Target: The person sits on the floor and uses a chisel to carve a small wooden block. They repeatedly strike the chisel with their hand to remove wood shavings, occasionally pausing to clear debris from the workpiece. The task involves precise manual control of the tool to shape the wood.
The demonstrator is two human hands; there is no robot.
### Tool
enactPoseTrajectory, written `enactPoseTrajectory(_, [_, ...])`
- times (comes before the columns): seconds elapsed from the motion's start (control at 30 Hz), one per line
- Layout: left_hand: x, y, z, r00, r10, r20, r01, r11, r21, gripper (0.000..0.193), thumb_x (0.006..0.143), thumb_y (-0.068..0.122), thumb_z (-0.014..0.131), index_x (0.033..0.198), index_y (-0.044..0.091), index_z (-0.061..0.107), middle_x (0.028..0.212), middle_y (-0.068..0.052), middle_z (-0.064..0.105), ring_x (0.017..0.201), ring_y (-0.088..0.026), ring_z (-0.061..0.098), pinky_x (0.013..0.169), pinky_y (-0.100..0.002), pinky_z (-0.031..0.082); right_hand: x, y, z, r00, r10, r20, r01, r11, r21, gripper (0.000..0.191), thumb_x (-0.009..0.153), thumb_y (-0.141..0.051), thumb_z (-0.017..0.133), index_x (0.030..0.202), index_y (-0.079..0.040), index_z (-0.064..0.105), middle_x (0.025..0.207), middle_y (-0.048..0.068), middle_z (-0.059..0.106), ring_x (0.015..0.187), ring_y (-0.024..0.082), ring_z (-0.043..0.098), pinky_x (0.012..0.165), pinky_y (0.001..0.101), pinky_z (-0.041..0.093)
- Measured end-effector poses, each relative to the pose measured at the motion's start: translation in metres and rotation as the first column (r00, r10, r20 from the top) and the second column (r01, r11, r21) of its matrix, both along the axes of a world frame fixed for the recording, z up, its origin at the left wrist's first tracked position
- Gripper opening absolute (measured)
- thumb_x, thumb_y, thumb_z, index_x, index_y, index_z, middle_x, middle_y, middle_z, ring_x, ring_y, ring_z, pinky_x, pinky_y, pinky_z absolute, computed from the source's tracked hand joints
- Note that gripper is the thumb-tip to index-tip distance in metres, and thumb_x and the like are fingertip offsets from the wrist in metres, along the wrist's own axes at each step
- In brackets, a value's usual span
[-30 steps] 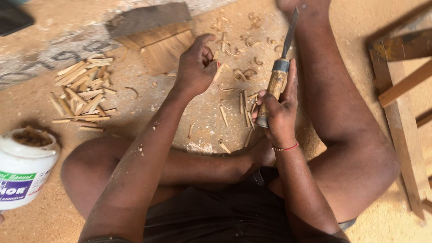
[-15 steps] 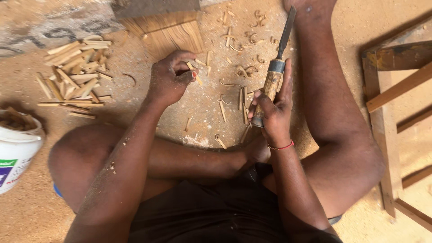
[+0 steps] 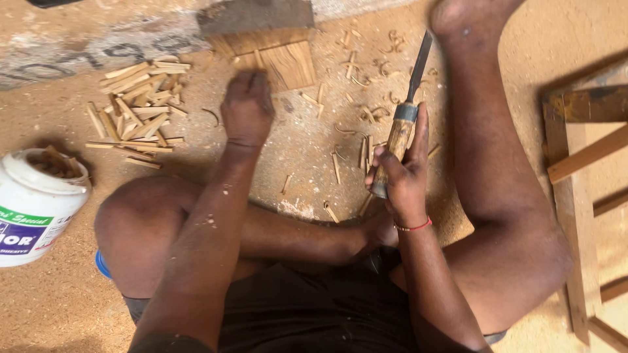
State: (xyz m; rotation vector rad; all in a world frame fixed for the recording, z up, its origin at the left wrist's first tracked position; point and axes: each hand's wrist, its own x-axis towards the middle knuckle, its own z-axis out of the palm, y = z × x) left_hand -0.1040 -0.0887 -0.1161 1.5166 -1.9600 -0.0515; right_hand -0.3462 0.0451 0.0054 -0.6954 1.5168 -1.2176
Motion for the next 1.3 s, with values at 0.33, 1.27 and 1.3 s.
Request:
enactPoseTrajectory(0.33, [0.01,-0.005,-0.02,0.965,-0.079,-0.251,0.082,0.997,0.002,0.02,0.091,0.001,0.076,0.111,0.002,0.073,0.113,-0.019,0.07,0.107,-0.038,0.066,0.094,-0.047,0.058,0.005,0.008,-0.005,0.983,0.12,-0.136,-0.126,0.991,-0.036,0.1,0.09,0.01,0.06,0.17,-0.019,0.008,0.143,0.008,0.052,0.071,0.017,0.061,0.052,0.0309,0.058])
enactPoseTrajectory(1.27, [0.059,0.018,0.068,0.948,-0.163,-0.273,0.271,0.865,0.423,0.012,0.098,0.0,0.063,0.103,0.001,0.074,0.098,-0.019,0.074,0.088,-0.031,0.074,0.081,-0.044,0.059,0.06,0.02,-0.038,0.865,0.492,-0.1,-0.48,0.869,0.122,0.094,0.099,0.0,0.057,0.168,-0.022,-0.004,0.123,0.016,0.063,0.061,0.014,0.064,0.054,0.0298,0.06])
enactPoseTrajectory(1.3, [0.06,0.026,0.071,0.959,-0.156,-0.239,0.253,0.852,0.459,0.015,0.099,0.0,0.061,0.105,0.0,0.074,0.1,-0.021,0.073,0.09,-0.032,0.073,0.083,-0.045,0.059,0.066,0.02,-0.042,0.836,0.535,-0.119,-0.518,0.842,0.151,0.093,0.1,-0.001,0.057,0.167,-0.021,-0.004,0.129,0.018,0.064,0.059,0.014,0.063,0.053,0.0296,0.06])
